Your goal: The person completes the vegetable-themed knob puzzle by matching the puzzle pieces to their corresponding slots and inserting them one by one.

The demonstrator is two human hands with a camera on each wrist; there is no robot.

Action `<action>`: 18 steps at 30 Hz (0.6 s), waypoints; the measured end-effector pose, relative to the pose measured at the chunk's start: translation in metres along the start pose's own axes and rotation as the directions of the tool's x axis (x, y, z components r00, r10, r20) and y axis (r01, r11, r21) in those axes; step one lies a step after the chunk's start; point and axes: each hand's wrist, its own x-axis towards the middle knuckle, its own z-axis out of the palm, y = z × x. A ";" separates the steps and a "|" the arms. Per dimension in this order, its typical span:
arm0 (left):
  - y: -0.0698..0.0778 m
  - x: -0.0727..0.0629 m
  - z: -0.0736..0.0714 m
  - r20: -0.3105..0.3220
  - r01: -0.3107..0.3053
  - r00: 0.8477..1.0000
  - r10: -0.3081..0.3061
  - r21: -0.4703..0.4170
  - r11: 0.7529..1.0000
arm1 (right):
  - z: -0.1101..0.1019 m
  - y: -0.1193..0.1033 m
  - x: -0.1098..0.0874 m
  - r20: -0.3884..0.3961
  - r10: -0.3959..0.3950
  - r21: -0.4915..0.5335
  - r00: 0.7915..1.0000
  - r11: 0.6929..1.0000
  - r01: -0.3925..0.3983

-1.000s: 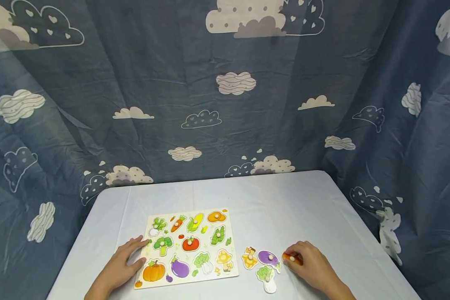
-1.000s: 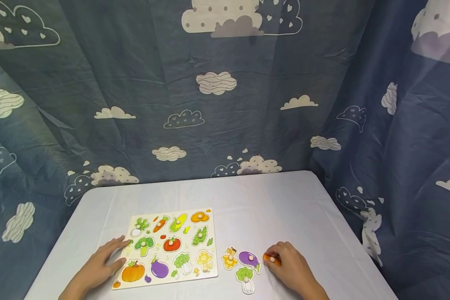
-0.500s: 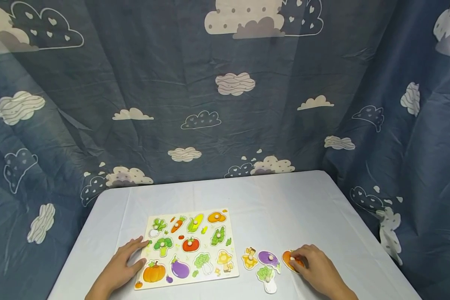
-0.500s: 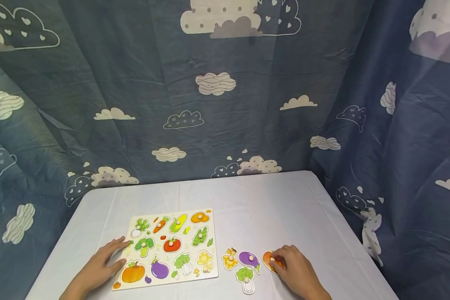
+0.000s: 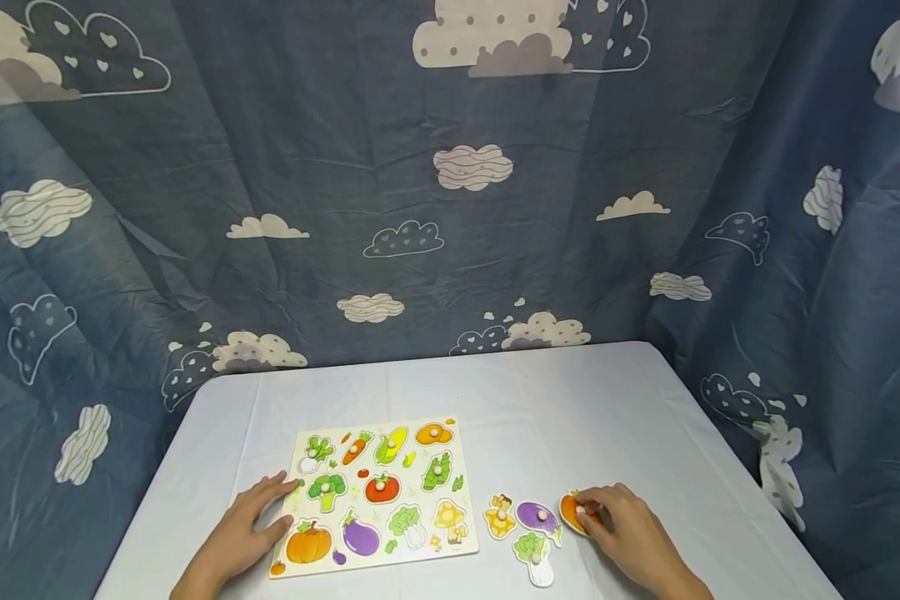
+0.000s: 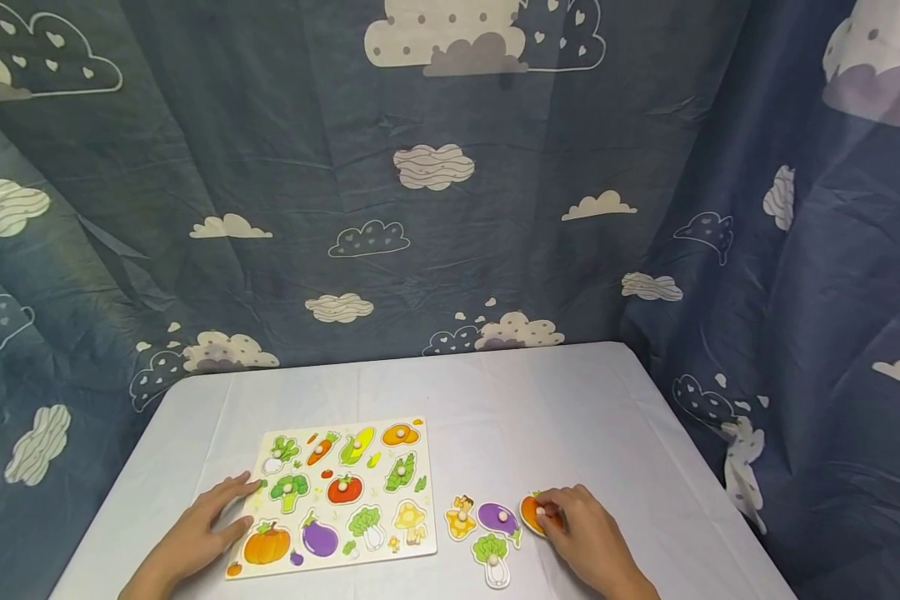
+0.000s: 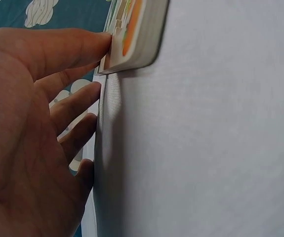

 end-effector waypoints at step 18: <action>-0.001 0.000 0.000 -0.005 -0.020 1.000 0.020 -0.011 1.000 | 0.007 -0.063 0.029 -0.095 -0.211 0.133 0.973 0.966 0.222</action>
